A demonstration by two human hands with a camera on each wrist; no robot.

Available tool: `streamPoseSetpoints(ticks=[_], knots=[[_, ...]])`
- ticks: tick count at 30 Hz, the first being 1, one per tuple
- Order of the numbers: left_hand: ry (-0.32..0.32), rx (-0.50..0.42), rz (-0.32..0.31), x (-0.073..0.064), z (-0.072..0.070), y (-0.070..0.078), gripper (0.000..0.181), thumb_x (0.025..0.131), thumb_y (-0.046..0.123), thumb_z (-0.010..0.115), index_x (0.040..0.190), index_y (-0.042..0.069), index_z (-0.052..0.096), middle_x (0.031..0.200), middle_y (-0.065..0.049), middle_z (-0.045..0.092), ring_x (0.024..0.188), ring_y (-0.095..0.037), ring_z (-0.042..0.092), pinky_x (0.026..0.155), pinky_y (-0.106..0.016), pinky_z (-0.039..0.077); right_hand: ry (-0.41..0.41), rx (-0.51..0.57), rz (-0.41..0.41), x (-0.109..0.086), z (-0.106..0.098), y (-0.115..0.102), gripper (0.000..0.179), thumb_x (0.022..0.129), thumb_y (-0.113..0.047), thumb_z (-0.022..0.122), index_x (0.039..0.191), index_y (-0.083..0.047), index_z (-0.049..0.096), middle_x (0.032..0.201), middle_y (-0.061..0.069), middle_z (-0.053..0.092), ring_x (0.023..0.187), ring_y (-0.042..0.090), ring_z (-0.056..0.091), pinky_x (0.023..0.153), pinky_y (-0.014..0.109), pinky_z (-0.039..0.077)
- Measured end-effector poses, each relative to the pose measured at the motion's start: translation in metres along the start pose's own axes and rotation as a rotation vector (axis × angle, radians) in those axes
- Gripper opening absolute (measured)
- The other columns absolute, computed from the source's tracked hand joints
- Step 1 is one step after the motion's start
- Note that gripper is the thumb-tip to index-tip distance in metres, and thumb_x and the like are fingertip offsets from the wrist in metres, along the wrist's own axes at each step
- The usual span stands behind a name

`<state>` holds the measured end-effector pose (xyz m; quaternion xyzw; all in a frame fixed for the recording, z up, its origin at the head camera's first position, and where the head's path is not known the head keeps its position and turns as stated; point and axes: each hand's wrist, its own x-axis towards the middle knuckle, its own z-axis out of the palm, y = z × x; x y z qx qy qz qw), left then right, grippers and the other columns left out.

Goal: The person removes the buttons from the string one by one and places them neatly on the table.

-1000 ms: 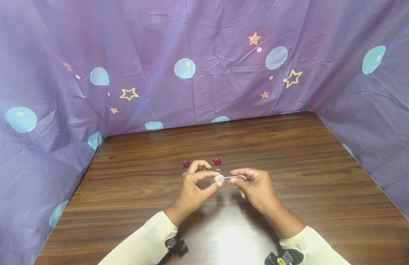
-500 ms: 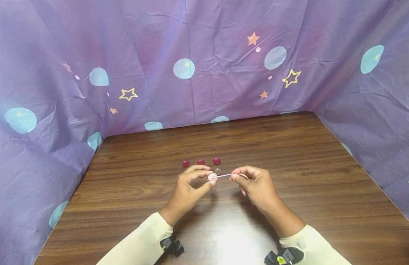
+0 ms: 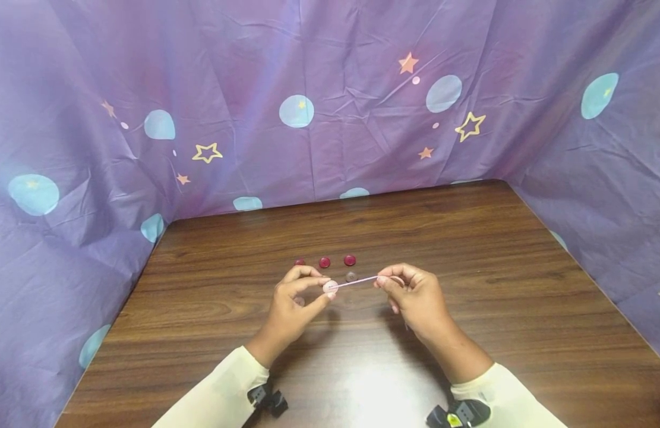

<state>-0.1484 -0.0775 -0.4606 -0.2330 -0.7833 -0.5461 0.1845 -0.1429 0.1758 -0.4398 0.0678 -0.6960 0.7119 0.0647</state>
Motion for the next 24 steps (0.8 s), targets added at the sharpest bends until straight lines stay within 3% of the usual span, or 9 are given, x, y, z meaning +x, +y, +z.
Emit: streamPoseSetpoints(ticks=[6, 9, 13, 17, 22, 24], knots=[[0.011, -0.004, -0.024, -0.003, -0.004, -0.004, 0.023, 0.087, 0.009, 0.090, 0.110, 0.008, 0.085, 0.121, -0.014, 0.071, 0.112, -0.025, 0.067, 0.084, -0.038, 0.060, 0.023, 0.008, 0.028, 0.000, 0.001, 0.000, 0.007, 0.102, 0.007, 0.067, 0.095, 0.004, 0.067, 0.064, -0.008, 0.059, 0.048, 0.005, 0.049, 0.046, 0.019, 0.041], [0.008, 0.005, -0.052, -0.004, -0.007, -0.006, 0.024, 0.087, 0.009, 0.090, 0.111, 0.010, 0.085, 0.124, -0.017, 0.069, 0.110, -0.021, 0.064, 0.072, -0.036, 0.059, 0.019, 0.015, 0.021, 0.000, 0.001, 0.000, 0.005, 0.102, 0.009, 0.066, 0.097, 0.009, 0.065, 0.066, -0.007, 0.060, 0.050, 0.005, 0.049, 0.047, 0.020, 0.042], [-0.006, 0.000, -0.103, -0.005, -0.011, -0.008, 0.026, 0.087, 0.011, 0.090, 0.113, 0.011, 0.085, 0.130, -0.018, 0.067, 0.110, -0.019, 0.062, 0.066, -0.029, 0.055, 0.009, 0.038, 0.008, 0.000, 0.000, 0.000, 0.009, 0.102, 0.008, 0.066, 0.095, 0.002, 0.068, 0.070, -0.007, 0.064, 0.051, 0.005, 0.049, 0.048, 0.020, 0.042], [-0.011, -0.013, -0.129, -0.005, -0.015, -0.010, 0.028, 0.087, 0.009, 0.089, 0.114, 0.010, 0.085, 0.131, -0.018, 0.065, 0.113, -0.024, 0.062, 0.071, -0.026, 0.055, 0.009, 0.066, 0.004, 0.001, -0.001, -0.002, 0.019, 0.103, 0.006, 0.065, 0.094, -0.009, 0.070, 0.072, -0.008, 0.063, 0.053, 0.004, 0.048, 0.049, 0.020, 0.042], [-0.010, 0.026, -0.113, -0.004, -0.021, -0.015, 0.028, 0.085, 0.006, 0.090, 0.112, 0.006, 0.085, 0.128, -0.023, 0.068, 0.122, -0.029, 0.064, 0.100, -0.031, 0.057, 0.023, 0.081, 0.022, 0.001, -0.001, -0.003, 0.021, 0.103, 0.005, 0.065, 0.092, -0.012, 0.071, 0.072, -0.009, 0.064, 0.053, 0.004, 0.048, 0.049, 0.020, 0.042], [-0.012, 0.044, -0.116, -0.004, -0.022, -0.017, 0.027, 0.084, 0.006, 0.091, 0.111, 0.005, 0.085, 0.124, -0.021, 0.070, 0.119, -0.030, 0.066, 0.105, -0.033, 0.057, 0.030, 0.078, 0.031, 0.000, -0.001, -0.004, 0.021, 0.102, 0.005, 0.066, 0.091, -0.013, 0.071, 0.073, -0.010, 0.064, 0.053, 0.004, 0.048, 0.049, 0.020, 0.042]])
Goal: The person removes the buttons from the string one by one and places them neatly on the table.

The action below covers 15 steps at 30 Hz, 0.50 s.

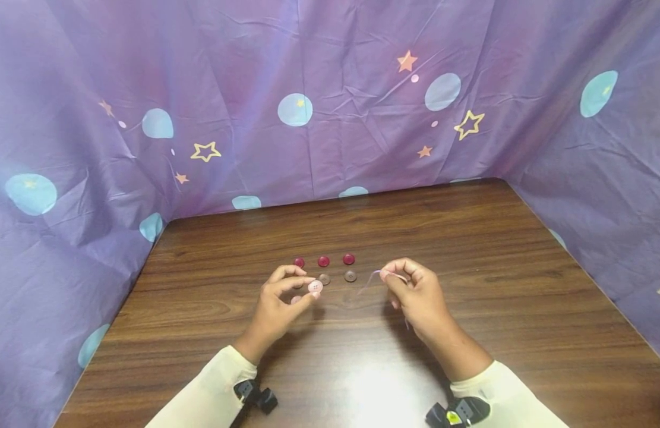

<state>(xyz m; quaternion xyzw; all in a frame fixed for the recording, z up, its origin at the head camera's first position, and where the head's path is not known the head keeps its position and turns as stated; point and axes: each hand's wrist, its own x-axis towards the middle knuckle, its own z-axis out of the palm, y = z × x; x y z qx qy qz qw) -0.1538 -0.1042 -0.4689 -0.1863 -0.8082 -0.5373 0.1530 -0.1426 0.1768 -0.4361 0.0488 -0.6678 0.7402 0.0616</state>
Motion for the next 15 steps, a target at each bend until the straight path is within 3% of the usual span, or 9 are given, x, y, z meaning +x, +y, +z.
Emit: streamPoseSetpoints(ticks=[4, 8, 15], knots=[[-0.008, 0.031, -0.043, 0.0000, -0.0023, -0.0018, 0.026, 0.084, 0.008, 0.092, 0.109, 0.006, 0.085, 0.116, -0.013, 0.075, 0.112, -0.028, 0.070, 0.101, -0.034, 0.059, 0.007, -0.007, 0.013, 0.0004, -0.0004, -0.0005, 0.021, 0.102, 0.004, 0.067, 0.091, -0.013, 0.071, 0.074, -0.010, 0.066, 0.053, 0.004, 0.049, 0.050, 0.020, 0.042], [-0.029, 0.036, -0.089, 0.0001, -0.0034, -0.0024, 0.024, 0.085, 0.010, 0.092, 0.109, 0.007, 0.086, 0.113, -0.011, 0.078, 0.111, -0.027, 0.072, 0.103, -0.030, 0.057, 0.006, -0.003, 0.016, 0.0007, -0.0012, -0.0002, 0.020, 0.102, 0.004, 0.066, 0.091, -0.012, 0.071, 0.075, -0.010, 0.067, 0.053, 0.004, 0.049, 0.050, 0.020, 0.042], [-0.063, 0.005, -0.132, 0.0003, -0.0036, -0.0053, 0.020, 0.087, 0.013, 0.091, 0.107, 0.009, 0.087, 0.110, -0.009, 0.079, 0.109, -0.027, 0.072, 0.102, -0.037, 0.058, 0.002, -0.004, 0.018, 0.0010, -0.0014, -0.0005, 0.020, 0.102, 0.004, 0.066, 0.091, -0.011, 0.071, 0.072, -0.009, 0.064, 0.052, 0.005, 0.048, 0.049, 0.020, 0.041]])
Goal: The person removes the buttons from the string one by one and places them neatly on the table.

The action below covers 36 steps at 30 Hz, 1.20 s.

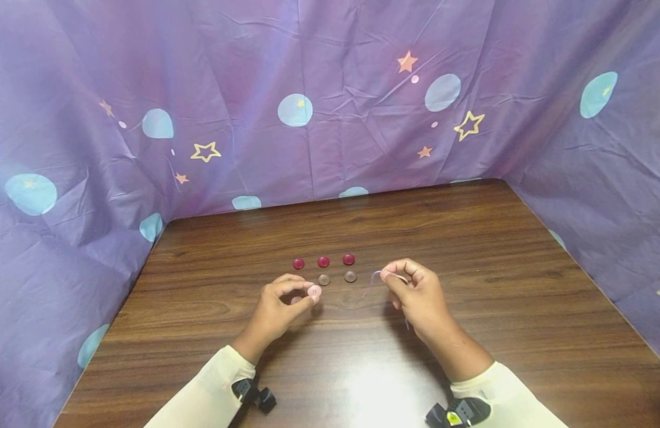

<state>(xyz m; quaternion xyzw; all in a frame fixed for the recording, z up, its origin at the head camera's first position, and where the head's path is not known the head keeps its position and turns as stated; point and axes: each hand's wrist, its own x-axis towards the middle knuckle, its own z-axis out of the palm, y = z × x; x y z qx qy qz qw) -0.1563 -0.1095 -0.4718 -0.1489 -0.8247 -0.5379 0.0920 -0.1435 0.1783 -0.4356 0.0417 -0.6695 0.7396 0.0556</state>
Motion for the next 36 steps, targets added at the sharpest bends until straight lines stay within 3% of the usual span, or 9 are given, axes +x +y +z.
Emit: streamPoseSetpoints(ticks=[10, 16, 26, 36], knots=[[-0.033, 0.044, -0.022, -0.0005, 0.0000, -0.0003, 0.019, 0.089, 0.015, 0.090, 0.107, 0.010, 0.087, 0.112, -0.008, 0.080, 0.109, -0.024, 0.073, 0.097, -0.032, 0.060, -0.007, -0.003, 0.008, 0.0000, -0.0006, -0.0007, 0.021, 0.102, 0.004, 0.067, 0.091, -0.013, 0.071, 0.071, -0.010, 0.063, 0.052, 0.004, 0.047, 0.049, 0.021, 0.040], [-0.044, 0.065, 0.004, -0.0004, 0.0011, -0.0003, 0.018, 0.090, 0.014, 0.090, 0.107, 0.008, 0.087, 0.112, -0.009, 0.079, 0.109, -0.025, 0.074, 0.097, -0.030, 0.060, -0.004, -0.008, 0.018, -0.0004, -0.0007, -0.0011, 0.022, 0.102, 0.004, 0.067, 0.090, -0.014, 0.071, 0.071, -0.010, 0.064, 0.052, 0.005, 0.047, 0.049, 0.020, 0.040], [-0.075, 0.136, 0.056, -0.0002, 0.0013, -0.0028, 0.017, 0.094, 0.016, 0.087, 0.109, 0.007, 0.086, 0.114, -0.009, 0.079, 0.109, -0.026, 0.075, 0.099, -0.037, 0.061, -0.019, -0.002, 0.010, -0.0010, -0.0012, -0.0004, 0.021, 0.102, 0.004, 0.067, 0.090, -0.012, 0.072, 0.069, -0.009, 0.062, 0.052, 0.005, 0.047, 0.049, 0.020, 0.040], [-0.051, 0.197, 0.035, -0.0008, 0.0061, -0.0039, 0.020, 0.093, 0.019, 0.087, 0.110, 0.008, 0.086, 0.115, -0.008, 0.078, 0.110, -0.025, 0.075, 0.102, -0.044, 0.060, -0.020, -0.011, 0.004, -0.0014, -0.0005, -0.0009, 0.023, 0.101, 0.004, 0.067, 0.089, -0.014, 0.072, 0.066, -0.009, 0.060, 0.052, 0.004, 0.047, 0.049, 0.021, 0.039]])
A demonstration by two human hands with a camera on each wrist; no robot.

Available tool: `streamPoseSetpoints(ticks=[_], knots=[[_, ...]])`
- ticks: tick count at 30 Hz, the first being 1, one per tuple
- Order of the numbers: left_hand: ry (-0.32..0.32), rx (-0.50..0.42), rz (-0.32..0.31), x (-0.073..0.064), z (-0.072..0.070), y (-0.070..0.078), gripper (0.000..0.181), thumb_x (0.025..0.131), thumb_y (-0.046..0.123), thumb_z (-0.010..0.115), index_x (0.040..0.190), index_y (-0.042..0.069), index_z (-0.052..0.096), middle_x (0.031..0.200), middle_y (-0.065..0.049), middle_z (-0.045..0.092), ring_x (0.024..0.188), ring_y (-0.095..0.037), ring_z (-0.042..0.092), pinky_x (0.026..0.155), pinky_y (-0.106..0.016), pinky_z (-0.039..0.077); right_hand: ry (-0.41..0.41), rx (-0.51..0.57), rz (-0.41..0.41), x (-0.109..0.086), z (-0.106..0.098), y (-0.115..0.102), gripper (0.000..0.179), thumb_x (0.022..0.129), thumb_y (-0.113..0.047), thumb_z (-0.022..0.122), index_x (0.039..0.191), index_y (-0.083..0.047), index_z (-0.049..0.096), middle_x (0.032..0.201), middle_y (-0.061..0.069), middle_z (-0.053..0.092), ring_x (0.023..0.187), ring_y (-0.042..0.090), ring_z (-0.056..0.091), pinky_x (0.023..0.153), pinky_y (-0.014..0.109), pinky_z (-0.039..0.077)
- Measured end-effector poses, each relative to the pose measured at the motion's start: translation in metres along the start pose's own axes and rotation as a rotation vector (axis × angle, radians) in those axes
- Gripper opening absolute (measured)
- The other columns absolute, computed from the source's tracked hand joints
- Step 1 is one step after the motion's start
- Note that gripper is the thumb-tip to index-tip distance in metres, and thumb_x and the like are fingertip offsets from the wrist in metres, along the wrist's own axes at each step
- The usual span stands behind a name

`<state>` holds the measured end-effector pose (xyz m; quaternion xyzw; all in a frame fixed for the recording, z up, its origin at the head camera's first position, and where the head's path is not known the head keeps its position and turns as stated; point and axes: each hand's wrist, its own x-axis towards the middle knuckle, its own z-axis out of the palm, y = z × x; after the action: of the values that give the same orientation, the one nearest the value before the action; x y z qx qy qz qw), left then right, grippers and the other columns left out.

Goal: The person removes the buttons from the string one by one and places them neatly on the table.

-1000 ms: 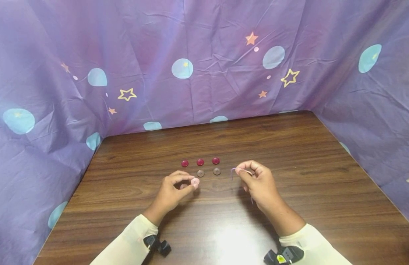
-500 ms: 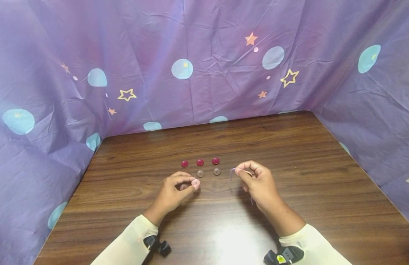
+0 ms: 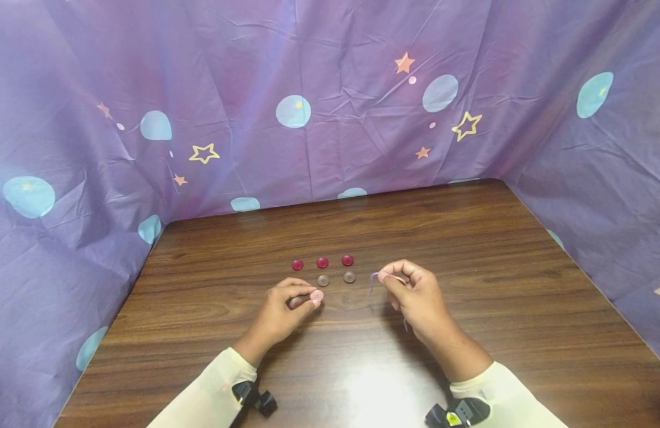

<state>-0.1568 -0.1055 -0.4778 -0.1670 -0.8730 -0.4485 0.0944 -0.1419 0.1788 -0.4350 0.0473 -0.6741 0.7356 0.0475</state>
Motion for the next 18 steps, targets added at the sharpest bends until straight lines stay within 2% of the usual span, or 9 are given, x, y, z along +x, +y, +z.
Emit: streamPoseSetpoints(ticks=[7, 14, 18], knots=[[-0.017, 0.032, -0.021, -0.0003, 0.0040, -0.0006, 0.022, 0.093, 0.019, 0.088, 0.113, 0.011, 0.086, 0.116, -0.006, 0.078, 0.112, -0.023, 0.075, 0.104, -0.047, 0.059, -0.008, 0.014, 0.008, -0.0003, 0.0002, -0.0007, 0.023, 0.102, 0.005, 0.066, 0.090, -0.014, 0.072, 0.067, -0.010, 0.060, 0.053, 0.004, 0.047, 0.049, 0.020, 0.040], [-0.007, 0.092, 0.025, -0.0008, 0.0078, 0.0019, 0.023, 0.092, 0.019, 0.088, 0.113, 0.011, 0.086, 0.114, -0.005, 0.082, 0.112, -0.024, 0.076, 0.102, -0.048, 0.057, -0.008, 0.013, 0.003, -0.0003, 0.0002, -0.0005, 0.020, 0.102, 0.004, 0.067, 0.091, -0.012, 0.072, 0.067, -0.010, 0.059, 0.052, 0.004, 0.046, 0.048, 0.021, 0.038], [0.005, 0.110, 0.025, -0.0005, 0.0094, 0.0025, 0.023, 0.092, 0.018, 0.087, 0.113, 0.009, 0.085, 0.113, -0.006, 0.083, 0.112, -0.026, 0.076, 0.103, -0.048, 0.057, -0.005, 0.020, 0.012, -0.0002, -0.0001, -0.0003, 0.021, 0.100, 0.005, 0.069, 0.093, -0.014, 0.073, 0.070, -0.009, 0.062, 0.054, 0.005, 0.047, 0.049, 0.021, 0.039]])
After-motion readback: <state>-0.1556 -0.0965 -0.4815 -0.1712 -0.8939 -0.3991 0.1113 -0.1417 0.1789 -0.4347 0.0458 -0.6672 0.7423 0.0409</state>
